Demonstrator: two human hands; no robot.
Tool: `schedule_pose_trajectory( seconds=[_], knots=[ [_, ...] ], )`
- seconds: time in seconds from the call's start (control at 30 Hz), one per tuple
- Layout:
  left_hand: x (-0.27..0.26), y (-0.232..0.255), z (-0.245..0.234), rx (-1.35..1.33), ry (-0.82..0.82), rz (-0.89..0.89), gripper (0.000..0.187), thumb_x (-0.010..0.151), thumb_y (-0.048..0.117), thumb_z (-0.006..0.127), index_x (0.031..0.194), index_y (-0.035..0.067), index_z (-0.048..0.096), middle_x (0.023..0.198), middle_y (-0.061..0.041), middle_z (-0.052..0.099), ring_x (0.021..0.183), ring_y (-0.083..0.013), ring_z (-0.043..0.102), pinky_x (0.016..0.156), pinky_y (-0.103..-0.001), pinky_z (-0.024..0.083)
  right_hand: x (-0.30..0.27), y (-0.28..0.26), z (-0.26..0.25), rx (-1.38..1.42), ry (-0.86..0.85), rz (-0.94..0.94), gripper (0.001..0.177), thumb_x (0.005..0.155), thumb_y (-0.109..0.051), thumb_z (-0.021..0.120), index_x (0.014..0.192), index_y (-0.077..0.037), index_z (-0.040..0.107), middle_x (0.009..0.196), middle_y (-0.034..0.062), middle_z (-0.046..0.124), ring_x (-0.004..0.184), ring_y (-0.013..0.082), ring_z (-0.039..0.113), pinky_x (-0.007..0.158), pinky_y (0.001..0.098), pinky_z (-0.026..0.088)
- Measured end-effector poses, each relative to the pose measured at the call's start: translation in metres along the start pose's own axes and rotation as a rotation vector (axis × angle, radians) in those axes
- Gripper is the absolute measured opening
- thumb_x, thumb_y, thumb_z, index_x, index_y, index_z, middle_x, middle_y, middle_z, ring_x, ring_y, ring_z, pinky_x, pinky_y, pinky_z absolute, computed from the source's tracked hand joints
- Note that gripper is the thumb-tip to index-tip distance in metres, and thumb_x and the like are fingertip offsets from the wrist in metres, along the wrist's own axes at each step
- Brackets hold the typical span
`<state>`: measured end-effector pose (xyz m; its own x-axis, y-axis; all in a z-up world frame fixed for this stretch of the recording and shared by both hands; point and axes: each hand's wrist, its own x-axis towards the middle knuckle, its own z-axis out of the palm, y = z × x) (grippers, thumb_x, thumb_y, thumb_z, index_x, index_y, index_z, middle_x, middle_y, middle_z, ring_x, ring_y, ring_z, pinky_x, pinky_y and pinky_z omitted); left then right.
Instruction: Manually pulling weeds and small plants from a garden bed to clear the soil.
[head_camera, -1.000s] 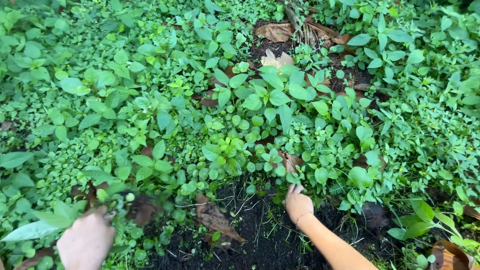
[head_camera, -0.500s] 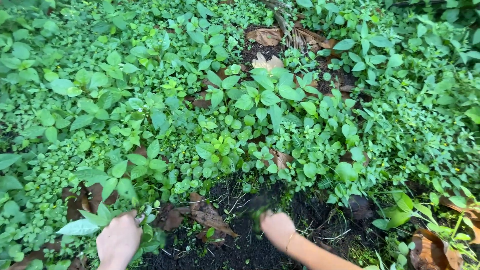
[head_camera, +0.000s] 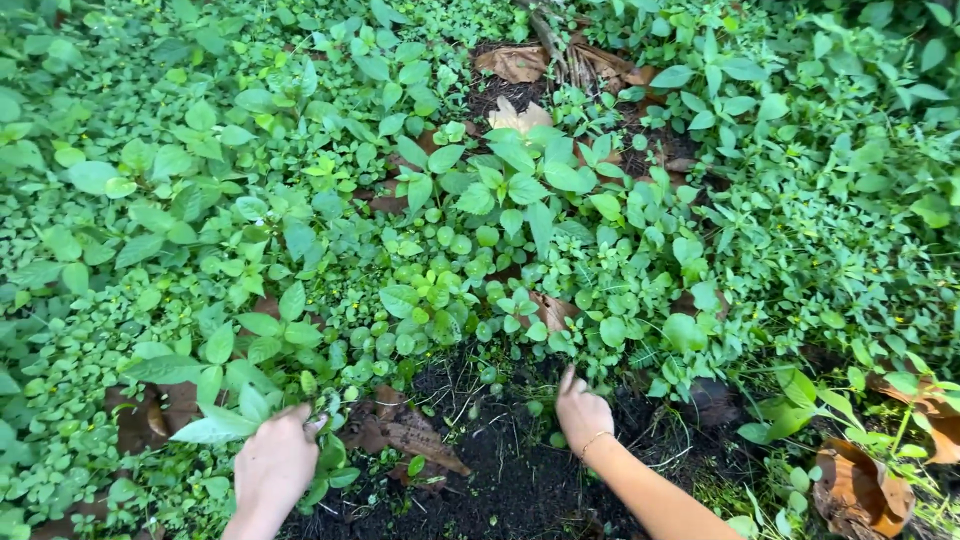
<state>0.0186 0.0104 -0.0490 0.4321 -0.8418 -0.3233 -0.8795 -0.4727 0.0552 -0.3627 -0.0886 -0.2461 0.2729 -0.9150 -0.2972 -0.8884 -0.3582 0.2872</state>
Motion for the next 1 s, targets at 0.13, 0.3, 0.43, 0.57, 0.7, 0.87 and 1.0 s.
schedule_pose_trajectory(
  seconds=[0.13, 0.3, 0.43, 0.57, 0.7, 0.87, 1.0],
  knots=[
    [0.005, 0.003, -0.003, -0.071, -0.074, -0.009, 0.038, 0.098, 0.011, 0.052, 0.136, 0.019, 0.056, 0.141, -0.005, 0.058, 0.094, -0.022, 0.08, 0.079, -0.035, 0.072, 0.01, 0.004, 0.013, 0.189, -0.187, 0.051, 0.035, 0.097, 0.0, 0.056, 0.13, 0.006, 0.045, 0.106, 0.0129, 0.07, 0.079, 0.0203, 0.075, 0.065, 0.0313, 0.066],
    [-0.007, 0.047, -0.036, -0.111, -0.049, 0.128, 0.036, 0.098, 0.018, 0.053, 0.134, 0.017, 0.057, 0.148, -0.005, 0.051, 0.118, -0.0306, 0.069, 0.102, -0.051, 0.06, 0.008, 0.026, 0.008, 0.278, -0.198, 0.042, 0.021, 0.096, -0.003, 0.047, 0.113, -0.004, 0.061, 0.094, 0.0096, 0.075, 0.082, 0.0299, 0.074, 0.066, 0.0405, 0.061],
    [-0.024, 0.122, -0.06, -0.127, -0.016, 0.388, 0.033, 0.097, 0.032, 0.051, 0.12, 0.016, 0.067, 0.143, -0.004, 0.056, 0.122, -0.0337, 0.061, 0.101, -0.053, 0.052, -0.03, 0.059, -0.002, 0.358, -0.091, 0.036, 0.027, 0.081, -0.007, 0.06, 0.108, -0.009, 0.059, 0.09, 0.013, 0.073, 0.083, 0.04, 0.071, 0.066, 0.0504, 0.056],
    [-0.055, 0.234, -0.058, -0.009, -0.076, 0.713, 0.025, 0.098, 0.035, 0.052, 0.089, 0.014, 0.063, 0.094, -0.003, 0.068, 0.091, -0.0326, 0.068, 0.078, -0.051, 0.053, -0.094, 0.121, -0.012, 0.369, 0.02, 0.086, 0.022, 0.082, -0.005, 0.048, 0.101, -0.009, 0.057, 0.079, 0.0127, 0.071, 0.068, 0.0416, 0.068, 0.055, 0.0529, 0.052],
    [-0.121, 0.348, -0.034, 0.035, -0.141, 0.989, 0.014, 0.095, 0.024, 0.052, 0.094, 0.014, 0.061, 0.097, -0.004, 0.067, 0.09, -0.0344, 0.067, 0.07, -0.053, 0.052, -0.185, 0.228, -0.063, 0.338, -0.102, 0.223, 0.017, 0.085, -0.006, 0.048, 0.099, -0.005, 0.057, 0.081, 0.014, 0.071, 0.072, 0.0389, 0.072, 0.059, 0.052, 0.057],
    [-0.248, 0.454, -0.032, 0.029, -0.532, 1.155, 0.019, 0.095, 0.0, 0.053, 0.103, 0.01, 0.067, 0.097, -0.001, 0.066, 0.071, -0.0133, 0.068, 0.049, -0.023, 0.061, -0.301, 0.335, -0.083, 0.381, -0.23, 0.578, 0.024, 0.102, -0.02, 0.042, 0.112, -0.017, 0.063, 0.082, 0.0055, 0.077, 0.068, 0.0219, 0.075, 0.065, 0.043, 0.064],
    [-0.319, 0.487, 0.006, -0.196, -0.759, 1.264, 0.022, 0.107, 0.016, 0.047, 0.094, 0.007, 0.062, 0.088, -0.002, 0.058, 0.063, -0.0121, 0.057, 0.046, -0.022, 0.051, -0.402, 0.394, -0.032, 0.017, -0.217, 0.453, 0.017, 0.093, -0.022, 0.065, 0.109, -0.02, 0.061, 0.092, -0.0071, 0.073, 0.07, -0.003, 0.074, 0.071, 0.0185, 0.068]
  ],
)
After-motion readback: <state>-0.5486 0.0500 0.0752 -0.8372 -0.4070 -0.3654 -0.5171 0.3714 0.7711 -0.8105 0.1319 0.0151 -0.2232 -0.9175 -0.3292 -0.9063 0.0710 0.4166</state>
